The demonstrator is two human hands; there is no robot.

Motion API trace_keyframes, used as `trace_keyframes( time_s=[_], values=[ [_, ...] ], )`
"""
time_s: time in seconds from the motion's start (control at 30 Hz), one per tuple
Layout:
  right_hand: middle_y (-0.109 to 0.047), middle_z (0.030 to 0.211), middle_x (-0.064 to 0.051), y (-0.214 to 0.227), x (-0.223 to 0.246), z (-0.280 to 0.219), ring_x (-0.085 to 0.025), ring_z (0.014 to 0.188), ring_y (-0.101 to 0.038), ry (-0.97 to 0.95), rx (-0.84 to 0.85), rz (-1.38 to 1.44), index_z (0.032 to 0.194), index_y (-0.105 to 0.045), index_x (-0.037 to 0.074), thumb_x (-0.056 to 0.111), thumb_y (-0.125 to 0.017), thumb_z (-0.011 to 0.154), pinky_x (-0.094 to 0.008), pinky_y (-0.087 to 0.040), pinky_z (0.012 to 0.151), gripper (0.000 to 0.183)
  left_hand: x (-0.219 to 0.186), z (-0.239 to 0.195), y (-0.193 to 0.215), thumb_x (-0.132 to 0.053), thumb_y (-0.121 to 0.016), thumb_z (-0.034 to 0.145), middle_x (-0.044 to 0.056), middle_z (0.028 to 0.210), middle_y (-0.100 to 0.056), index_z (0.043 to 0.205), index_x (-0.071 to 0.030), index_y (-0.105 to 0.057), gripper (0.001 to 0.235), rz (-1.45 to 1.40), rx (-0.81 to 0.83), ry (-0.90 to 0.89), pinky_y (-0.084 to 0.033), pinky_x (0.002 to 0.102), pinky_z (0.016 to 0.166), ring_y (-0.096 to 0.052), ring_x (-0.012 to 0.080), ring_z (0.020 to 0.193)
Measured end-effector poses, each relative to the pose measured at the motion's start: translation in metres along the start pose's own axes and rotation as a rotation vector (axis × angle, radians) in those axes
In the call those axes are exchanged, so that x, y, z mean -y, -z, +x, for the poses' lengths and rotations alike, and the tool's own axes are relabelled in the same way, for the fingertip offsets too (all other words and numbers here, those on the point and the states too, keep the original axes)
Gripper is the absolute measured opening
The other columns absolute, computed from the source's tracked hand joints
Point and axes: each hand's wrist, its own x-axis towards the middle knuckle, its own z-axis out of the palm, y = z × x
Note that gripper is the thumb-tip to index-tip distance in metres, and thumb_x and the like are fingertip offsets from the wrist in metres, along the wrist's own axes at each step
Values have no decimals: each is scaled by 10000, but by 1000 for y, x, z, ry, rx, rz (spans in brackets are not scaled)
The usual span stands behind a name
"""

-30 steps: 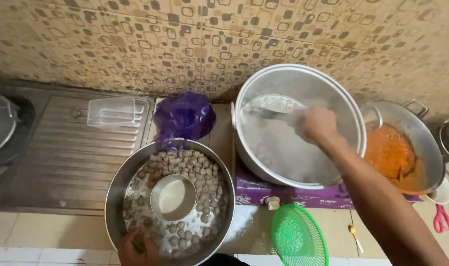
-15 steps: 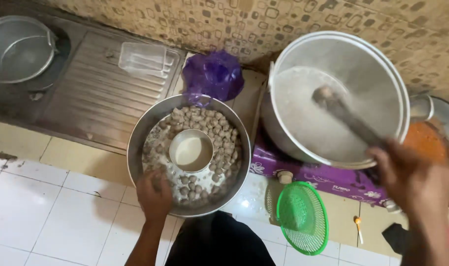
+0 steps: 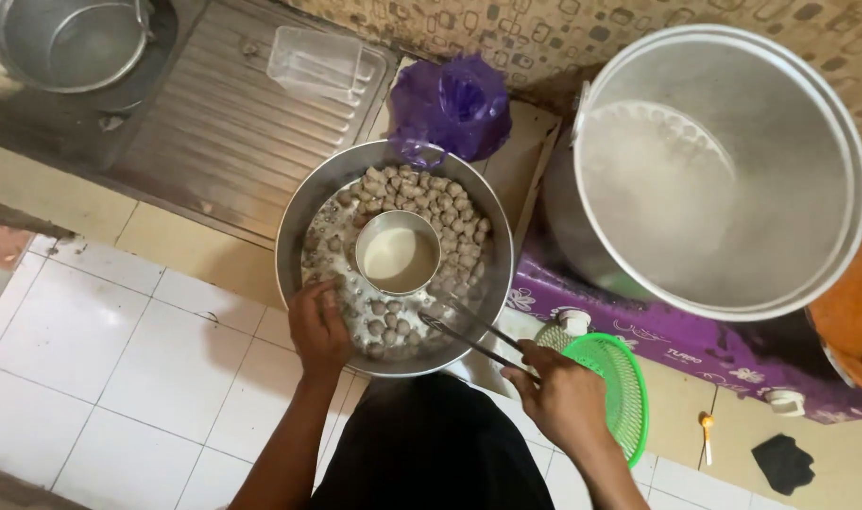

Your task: Transferring cooked meatballs from a boiling pot to a steamer tray using tongs.

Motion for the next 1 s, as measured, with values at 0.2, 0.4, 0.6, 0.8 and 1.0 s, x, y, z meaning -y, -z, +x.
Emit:
trace_keyframes(
  time_s=[0.2,0.4,0.6,0.8,1.0],
  values=[
    [-797,1026,-42,142,-24,3,-169,639,-671,-195,-202,206,1251,-732,94,189,-802,775,-312,-561,586,491,30,-12,-9,-172,-461,1043,165,1167,-659,1205,-18,-632,281,50,19,7,-473,451,980,-611,333,1097],
    [-790,1091,-155,222,-62,112,-416,886,-762,-586,-33,-455,1190,-765,245,625,-591,969,-507,-601,744,473,37,-10,-8,-136,-502,1001,191,1178,-676,1219,-7,-639,287,80,57,-12,-478,463,970,-619,374,1082],
    [-744,849,-12,164,-99,208,-153,707,-695,-340,278,-721,1136,-729,206,570,-531,1017,-283,-529,638,431,37,-10,-9,-29,-541,947,206,1158,-684,1203,40,-651,287,40,26,28,-488,428,967,-637,365,1063],
    [-749,863,-46,140,-106,217,-210,690,-685,-273,147,-592,1032,-807,211,352,-656,956,-337,-515,629,220,26,-9,-6,-46,-557,956,196,1171,-674,1210,33,-637,278,28,38,73,-492,426,943,-632,348,1056],
    [-784,900,-76,166,-164,179,-287,782,-737,-322,-29,-762,1125,-754,236,380,-758,791,-432,-479,764,364,44,-12,-12,-58,-561,929,218,1182,-675,1202,50,-635,303,50,26,1,-490,435,949,-625,373,1056]
  ],
)
